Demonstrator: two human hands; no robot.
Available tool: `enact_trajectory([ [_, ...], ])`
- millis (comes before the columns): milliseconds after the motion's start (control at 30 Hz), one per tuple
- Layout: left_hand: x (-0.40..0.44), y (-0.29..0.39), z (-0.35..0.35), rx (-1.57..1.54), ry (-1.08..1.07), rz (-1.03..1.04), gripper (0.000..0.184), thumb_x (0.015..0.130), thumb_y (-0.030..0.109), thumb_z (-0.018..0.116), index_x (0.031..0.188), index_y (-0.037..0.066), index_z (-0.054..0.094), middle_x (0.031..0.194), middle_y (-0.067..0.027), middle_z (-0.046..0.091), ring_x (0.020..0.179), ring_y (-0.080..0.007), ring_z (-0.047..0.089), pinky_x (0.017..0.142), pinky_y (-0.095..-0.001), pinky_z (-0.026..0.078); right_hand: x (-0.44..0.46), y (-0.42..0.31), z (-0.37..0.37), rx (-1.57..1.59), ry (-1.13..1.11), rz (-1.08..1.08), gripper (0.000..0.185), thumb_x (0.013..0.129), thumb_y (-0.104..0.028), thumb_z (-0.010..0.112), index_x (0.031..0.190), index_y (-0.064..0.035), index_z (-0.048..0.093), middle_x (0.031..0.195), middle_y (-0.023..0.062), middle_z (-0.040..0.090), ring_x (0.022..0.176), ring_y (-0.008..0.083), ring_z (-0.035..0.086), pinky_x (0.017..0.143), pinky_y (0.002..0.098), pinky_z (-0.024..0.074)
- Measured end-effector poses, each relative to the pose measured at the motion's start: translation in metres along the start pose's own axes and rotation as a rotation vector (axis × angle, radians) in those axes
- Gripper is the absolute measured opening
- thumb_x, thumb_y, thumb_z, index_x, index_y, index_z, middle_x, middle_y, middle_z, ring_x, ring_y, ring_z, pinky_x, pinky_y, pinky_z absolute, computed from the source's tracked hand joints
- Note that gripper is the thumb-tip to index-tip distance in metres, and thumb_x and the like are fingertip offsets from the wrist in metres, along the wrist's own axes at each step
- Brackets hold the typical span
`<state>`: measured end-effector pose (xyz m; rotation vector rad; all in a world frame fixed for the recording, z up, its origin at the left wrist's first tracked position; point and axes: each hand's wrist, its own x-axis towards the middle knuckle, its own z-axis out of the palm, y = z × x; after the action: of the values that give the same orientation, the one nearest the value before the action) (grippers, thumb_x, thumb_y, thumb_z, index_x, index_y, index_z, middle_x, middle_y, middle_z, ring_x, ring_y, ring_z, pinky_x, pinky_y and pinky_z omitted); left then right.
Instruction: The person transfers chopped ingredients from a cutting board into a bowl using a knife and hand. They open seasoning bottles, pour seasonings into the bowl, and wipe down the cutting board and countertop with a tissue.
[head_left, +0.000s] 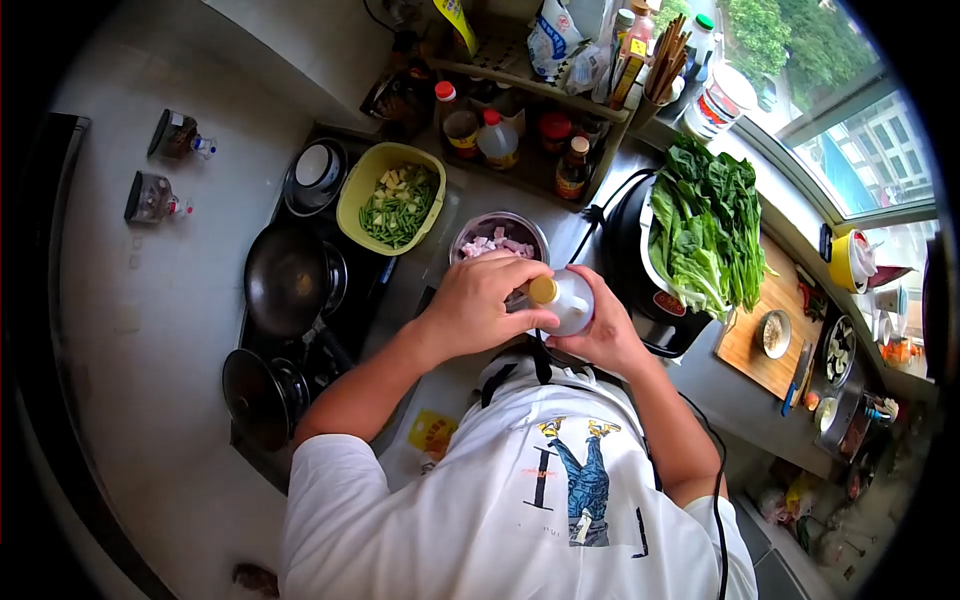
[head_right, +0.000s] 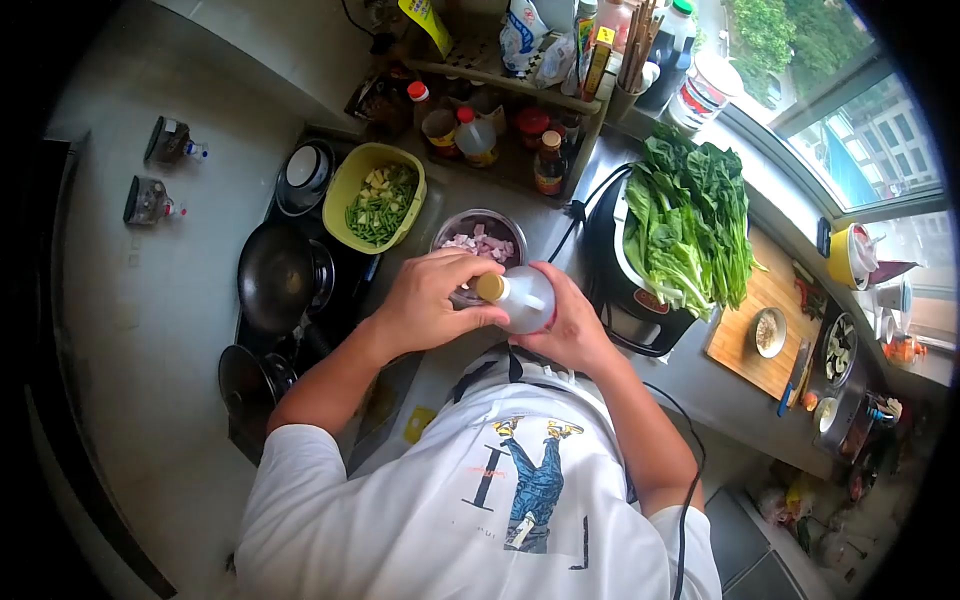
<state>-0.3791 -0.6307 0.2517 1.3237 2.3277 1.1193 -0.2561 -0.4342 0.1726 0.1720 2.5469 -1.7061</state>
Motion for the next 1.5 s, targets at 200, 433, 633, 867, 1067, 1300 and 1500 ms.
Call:
enact_trajectory([
  [200,0.005,-0.020,0.003,0.161,0.039,0.014,0.039,0.075,0.025,0.083,0.105,0.006,0.068,0.097,-0.0131,0.071,0.091,-0.0328,0.068,0.078,-0.0398,0.054,0.028,0.017,0.023,-0.068,0.069,-0.112,0.097,0.064,-0.016,0.090,0.145,-0.0060,0.037,0.141,0.0209,0.048,0.127,0.0399,0.051,0.106,0.0426,0.0441],
  [433,0.051,-0.061,0.003,0.289,0.210,-0.049,0.029,0.081,0.027,0.077,0.099,0.007,0.066,0.084,-0.0126,0.066,0.081,-0.0343,0.064,0.068,-0.0446,0.050,0.006,0.030,0.011,-0.202,0.203,-0.149,0.071,0.080,-0.019,0.080,0.140,-0.0043,0.044,0.132,0.0211,0.054,0.124,0.0397,0.053,0.103,0.0417,0.0450],
  [633,0.118,-0.109,0.007,0.461,0.348,-0.076,0.024,0.082,0.026,0.074,0.090,0.007,0.063,0.088,-0.0122,0.068,0.088,-0.0361,0.063,0.075,-0.0487,0.049,-0.071,0.057,-0.001,-0.010,0.071,0.272,0.046,0.086,-0.025,0.076,0.122,-0.0010,0.060,0.115,0.0179,0.067,0.106,0.0310,0.066,0.090,0.0371,0.0532],
  [867,0.170,-0.144,0.032,0.506,0.338,-0.193,0.029,0.083,0.033,0.075,0.094,0.007,0.067,0.090,-0.0144,0.070,0.091,-0.0361,0.066,0.077,-0.0486,0.051,-0.133,0.081,0.002,0.066,0.126,0.524,0.042,0.089,-0.023,0.073,0.122,-0.0005,0.060,0.109,0.0165,0.070,0.098,0.0250,0.068,0.086,0.0353,0.0541],
  [1067,0.184,-0.174,0.060,0.586,0.288,-0.296,0.035,0.080,0.038,0.077,0.097,0.007,0.071,0.089,-0.0153,0.072,0.092,-0.0369,0.067,0.078,-0.0482,0.051,-0.141,0.073,-0.013,0.119,0.228,0.528,0.040,0.090,-0.022,0.072,0.122,-0.0005,0.061,0.106,0.0162,0.070,0.094,0.0234,0.068,0.084,0.0339,0.0541],
  [1300,0.183,-0.186,0.069,0.700,0.206,-0.365,0.037,0.078,0.033,0.077,0.106,0.010,0.071,0.099,-0.0193,0.071,0.098,-0.0399,0.065,0.085,-0.0503,0.052,-0.150,0.083,-0.048,0.078,0.362,0.424,0.036,0.089,-0.022,0.073,0.116,-0.0006,0.062,0.107,0.0138,0.071,0.098,0.0229,0.070,0.086,0.0340,0.0550],
  [1500,0.142,-0.052,0.085,0.341,0.676,0.056,0.027,0.090,0.015,0.068,0.113,0.003,0.066,0.108,-0.0132,0.067,0.092,-0.0325,0.061,0.083,-0.0418,0.049,-0.183,0.114,-0.092,0.201,0.532,0.465,0.032,0.091,-0.022,0.071,0.113,-0.0009,0.064,0.092,0.0120,0.072,0.087,0.0202,0.069,0.080,0.0324,0.0537],
])
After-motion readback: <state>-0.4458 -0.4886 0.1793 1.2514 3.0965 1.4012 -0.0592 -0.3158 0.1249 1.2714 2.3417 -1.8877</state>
